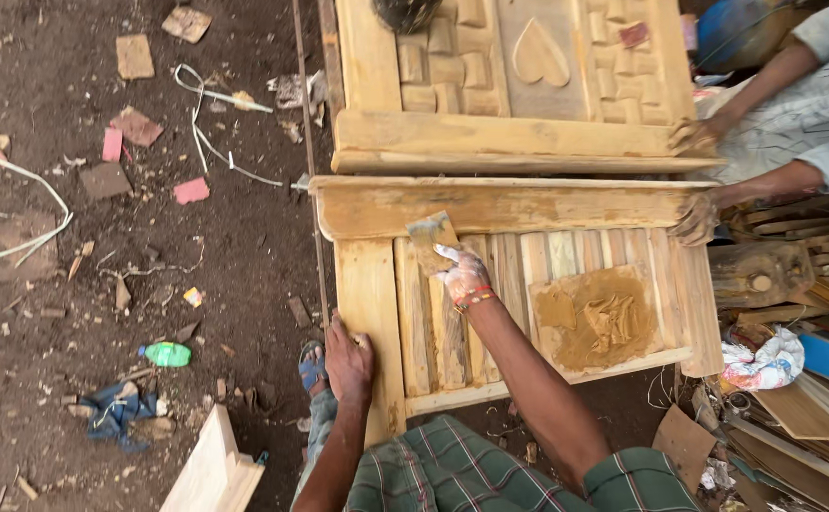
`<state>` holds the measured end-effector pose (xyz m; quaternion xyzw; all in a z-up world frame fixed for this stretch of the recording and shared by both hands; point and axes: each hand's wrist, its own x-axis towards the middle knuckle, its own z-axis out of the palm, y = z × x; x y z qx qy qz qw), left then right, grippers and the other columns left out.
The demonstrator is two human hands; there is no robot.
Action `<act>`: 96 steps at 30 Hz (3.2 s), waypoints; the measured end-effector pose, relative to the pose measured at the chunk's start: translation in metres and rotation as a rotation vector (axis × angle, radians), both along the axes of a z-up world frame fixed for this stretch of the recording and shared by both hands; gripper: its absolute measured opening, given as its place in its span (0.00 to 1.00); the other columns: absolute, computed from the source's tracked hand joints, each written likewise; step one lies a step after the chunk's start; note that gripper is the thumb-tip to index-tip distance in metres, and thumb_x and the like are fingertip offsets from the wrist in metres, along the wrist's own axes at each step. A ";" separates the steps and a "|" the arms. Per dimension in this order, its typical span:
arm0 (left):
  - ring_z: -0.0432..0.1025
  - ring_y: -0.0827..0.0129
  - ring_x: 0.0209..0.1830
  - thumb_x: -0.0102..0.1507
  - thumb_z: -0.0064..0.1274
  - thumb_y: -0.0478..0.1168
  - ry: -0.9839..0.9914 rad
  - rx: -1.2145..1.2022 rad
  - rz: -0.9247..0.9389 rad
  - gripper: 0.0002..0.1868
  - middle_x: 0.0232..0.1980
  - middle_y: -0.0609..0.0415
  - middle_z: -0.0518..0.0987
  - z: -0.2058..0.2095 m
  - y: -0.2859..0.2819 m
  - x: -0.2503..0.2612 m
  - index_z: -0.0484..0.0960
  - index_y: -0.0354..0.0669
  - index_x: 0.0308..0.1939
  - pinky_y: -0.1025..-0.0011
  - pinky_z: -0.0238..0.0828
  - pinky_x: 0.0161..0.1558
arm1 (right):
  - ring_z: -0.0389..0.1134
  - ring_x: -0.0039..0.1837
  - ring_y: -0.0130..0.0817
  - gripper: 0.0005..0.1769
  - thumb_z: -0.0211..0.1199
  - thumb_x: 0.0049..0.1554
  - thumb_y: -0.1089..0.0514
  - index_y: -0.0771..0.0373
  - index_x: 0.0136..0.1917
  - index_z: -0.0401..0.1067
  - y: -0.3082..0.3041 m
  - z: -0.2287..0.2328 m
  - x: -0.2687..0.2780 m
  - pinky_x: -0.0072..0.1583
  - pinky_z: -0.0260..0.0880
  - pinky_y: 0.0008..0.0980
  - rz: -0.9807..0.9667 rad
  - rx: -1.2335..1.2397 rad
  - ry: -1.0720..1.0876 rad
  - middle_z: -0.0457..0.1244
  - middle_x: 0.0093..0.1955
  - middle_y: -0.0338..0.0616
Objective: The person applies a brown wood filler to a wooden headboard using a putty knife and a brush. They spread the filler into the grooves and joints of the slatted wood, then smooth it over the surface. Another person is visible nearby, also working on a similar wooden piece.
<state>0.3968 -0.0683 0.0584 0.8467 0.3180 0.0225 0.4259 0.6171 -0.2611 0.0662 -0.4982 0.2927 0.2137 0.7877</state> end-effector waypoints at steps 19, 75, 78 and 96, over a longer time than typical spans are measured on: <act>0.67 0.46 0.65 0.65 0.47 0.47 0.166 0.060 -0.071 0.34 0.67 0.35 0.70 -0.014 -0.005 0.001 0.61 0.31 0.71 0.57 0.64 0.65 | 0.72 0.54 0.57 0.27 0.66 0.48 0.78 0.75 0.62 0.69 0.171 -0.036 0.027 0.56 0.81 0.56 -0.330 0.121 -0.097 0.66 0.60 0.59; 0.71 0.47 0.55 0.69 0.42 0.48 0.204 0.022 -0.102 0.33 0.53 0.37 0.72 0.008 -0.003 0.009 0.57 0.31 0.73 0.56 0.71 0.57 | 0.71 0.55 0.44 0.31 0.66 0.54 0.70 0.67 0.71 0.67 0.036 -0.033 0.051 0.51 0.78 0.56 -0.113 -0.173 -0.256 0.66 0.55 0.49; 0.71 0.47 0.54 0.68 0.40 0.50 0.168 0.053 -0.105 0.34 0.52 0.37 0.72 0.009 -0.003 0.004 0.58 0.30 0.72 0.56 0.71 0.56 | 0.73 0.54 0.48 0.24 0.64 0.56 0.70 0.70 0.67 0.71 0.024 -0.039 0.050 0.52 0.77 0.57 -0.122 -0.083 -0.279 0.68 0.57 0.53; 0.72 0.46 0.56 0.71 0.35 0.52 0.194 0.033 -0.101 0.32 0.55 0.36 0.73 0.001 -0.007 0.006 0.59 0.32 0.71 0.55 0.71 0.58 | 0.72 0.55 0.47 0.23 0.64 0.53 0.71 0.66 0.63 0.72 0.007 -0.044 0.070 0.48 0.82 0.51 -0.233 -0.095 -0.177 0.69 0.56 0.49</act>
